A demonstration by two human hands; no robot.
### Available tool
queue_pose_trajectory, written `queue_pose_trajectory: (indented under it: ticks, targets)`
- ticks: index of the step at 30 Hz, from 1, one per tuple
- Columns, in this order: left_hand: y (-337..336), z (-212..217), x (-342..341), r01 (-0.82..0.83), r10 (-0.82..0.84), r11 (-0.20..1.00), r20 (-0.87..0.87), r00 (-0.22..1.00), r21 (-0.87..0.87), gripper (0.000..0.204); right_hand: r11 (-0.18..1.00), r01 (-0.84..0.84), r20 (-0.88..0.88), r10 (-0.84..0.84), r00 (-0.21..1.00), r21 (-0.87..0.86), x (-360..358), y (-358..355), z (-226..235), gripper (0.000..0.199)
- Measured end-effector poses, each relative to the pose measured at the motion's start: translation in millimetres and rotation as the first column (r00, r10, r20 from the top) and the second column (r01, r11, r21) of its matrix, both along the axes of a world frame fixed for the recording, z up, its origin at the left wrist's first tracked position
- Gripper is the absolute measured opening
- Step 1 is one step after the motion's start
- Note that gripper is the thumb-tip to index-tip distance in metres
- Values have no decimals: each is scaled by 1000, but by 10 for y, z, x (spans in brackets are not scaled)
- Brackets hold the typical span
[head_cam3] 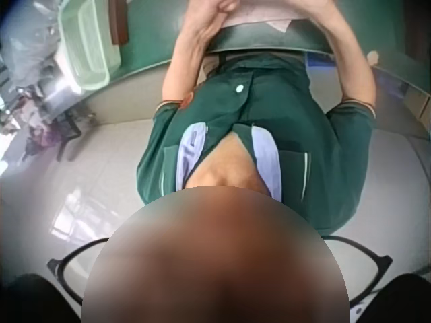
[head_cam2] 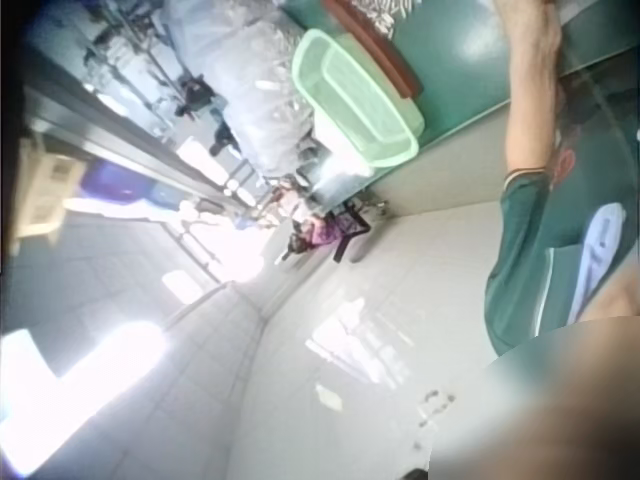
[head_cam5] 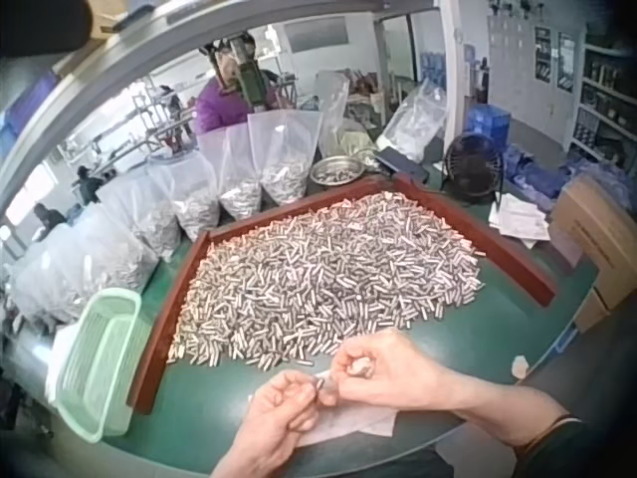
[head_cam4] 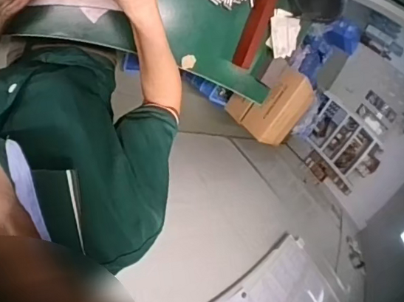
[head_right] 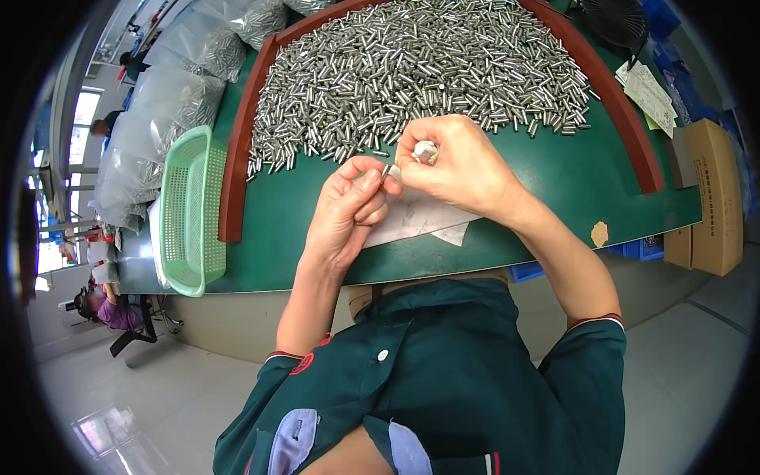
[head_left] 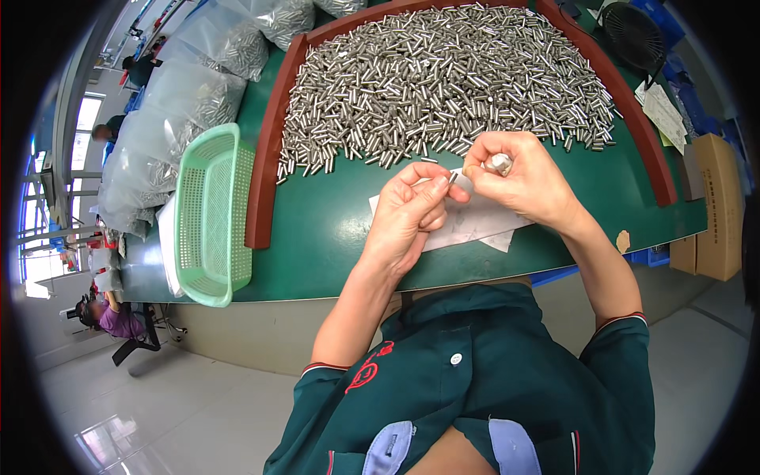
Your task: Inspecting and deburring small metal pins at a factory workbench.
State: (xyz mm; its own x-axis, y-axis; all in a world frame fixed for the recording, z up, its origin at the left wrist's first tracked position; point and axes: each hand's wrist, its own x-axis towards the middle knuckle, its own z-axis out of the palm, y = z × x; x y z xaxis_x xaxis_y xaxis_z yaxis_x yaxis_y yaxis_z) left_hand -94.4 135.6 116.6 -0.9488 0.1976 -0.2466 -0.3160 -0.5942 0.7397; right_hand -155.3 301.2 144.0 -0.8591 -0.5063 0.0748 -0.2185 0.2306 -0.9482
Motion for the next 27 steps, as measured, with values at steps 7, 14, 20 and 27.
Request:
queue_pose_trajectory:
  ticks: [7, 14, 20, 27]
  targets:
    - [9, 1, -12, -2, 0, 999, 44, 999, 53, 11, 997, 4, 89, 3, 996, -82, 18, 54, 122, 8]
    - [-3, -53, 4, 16, -20, 997, 51, 999, 74, 13, 589, 131, 325, 236, 916, -798, -58, 155, 53, 10]
    - [-30, -65, -3, 6, -13, 997, 84, 996, 77, 12, 448, 332, 499, 331, 801, -830, -161, 218, -92, 11]
    - [-21, -61, -16, 3, -11, 995, 78, 997, 96, 12, 594, 395, 541, 83, 837, -701, -115, 209, -85, 9]
